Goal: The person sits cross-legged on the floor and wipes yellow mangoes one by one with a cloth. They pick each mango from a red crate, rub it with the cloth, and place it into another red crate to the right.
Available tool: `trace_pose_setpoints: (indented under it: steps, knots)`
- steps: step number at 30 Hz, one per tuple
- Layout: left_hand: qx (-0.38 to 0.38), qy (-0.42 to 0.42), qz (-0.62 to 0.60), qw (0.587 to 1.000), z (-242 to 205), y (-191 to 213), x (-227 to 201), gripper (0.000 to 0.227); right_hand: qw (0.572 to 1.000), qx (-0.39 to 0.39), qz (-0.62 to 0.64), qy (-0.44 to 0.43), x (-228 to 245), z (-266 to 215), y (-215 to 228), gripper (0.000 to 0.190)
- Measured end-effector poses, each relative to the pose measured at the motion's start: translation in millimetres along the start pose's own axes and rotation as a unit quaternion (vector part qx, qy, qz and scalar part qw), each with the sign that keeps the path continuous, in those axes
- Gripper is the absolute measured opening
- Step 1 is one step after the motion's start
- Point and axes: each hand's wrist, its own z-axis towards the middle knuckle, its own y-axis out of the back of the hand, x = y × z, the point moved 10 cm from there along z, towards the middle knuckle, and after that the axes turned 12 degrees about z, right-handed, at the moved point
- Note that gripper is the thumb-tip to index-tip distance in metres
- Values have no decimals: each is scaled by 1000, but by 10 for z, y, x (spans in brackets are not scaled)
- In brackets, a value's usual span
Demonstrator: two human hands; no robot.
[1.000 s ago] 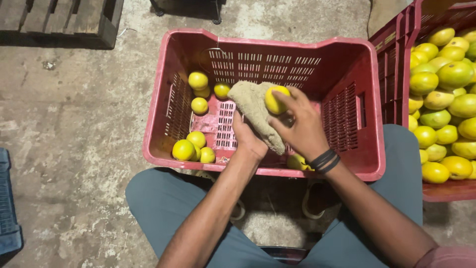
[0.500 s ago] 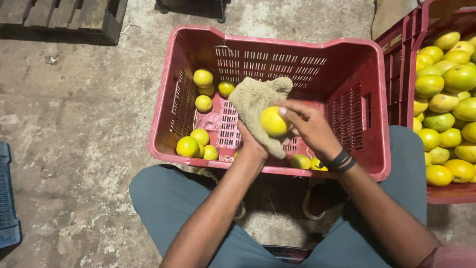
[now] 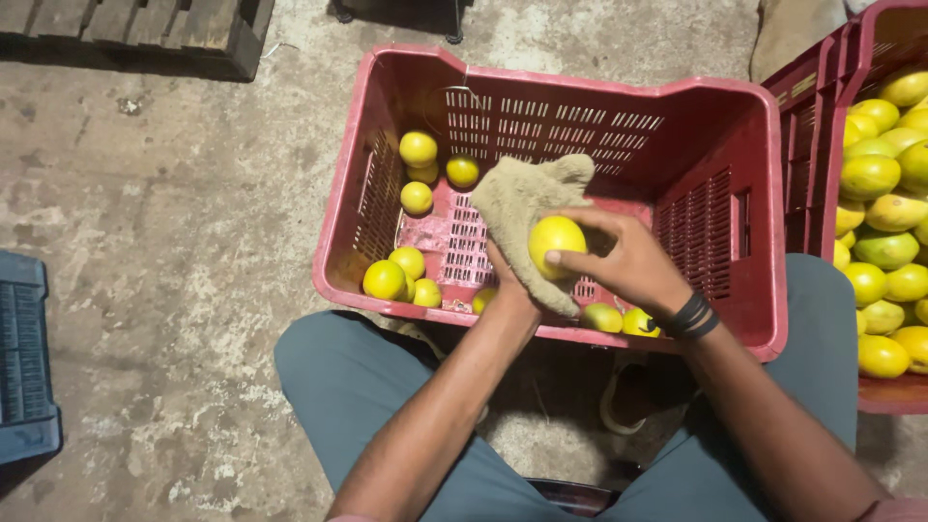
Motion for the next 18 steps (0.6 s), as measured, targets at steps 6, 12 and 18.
trace_pose_setpoints:
  steps: [6, 12, 18]
  knots:
    - [1, -23, -47, 999, 23, -22, -32, 57, 983, -154, -102, 4, -2, -39, 207, 29]
    - [-34, -20, 30, 999, -58, -90, -92, 68, 977, -114, -141, 114, 382, -102, 67, 43]
    - [-76, 22, -43, 996, -89, 21, 12, 75, 961, 35, -212, 172, 520, -96, -215, 58]
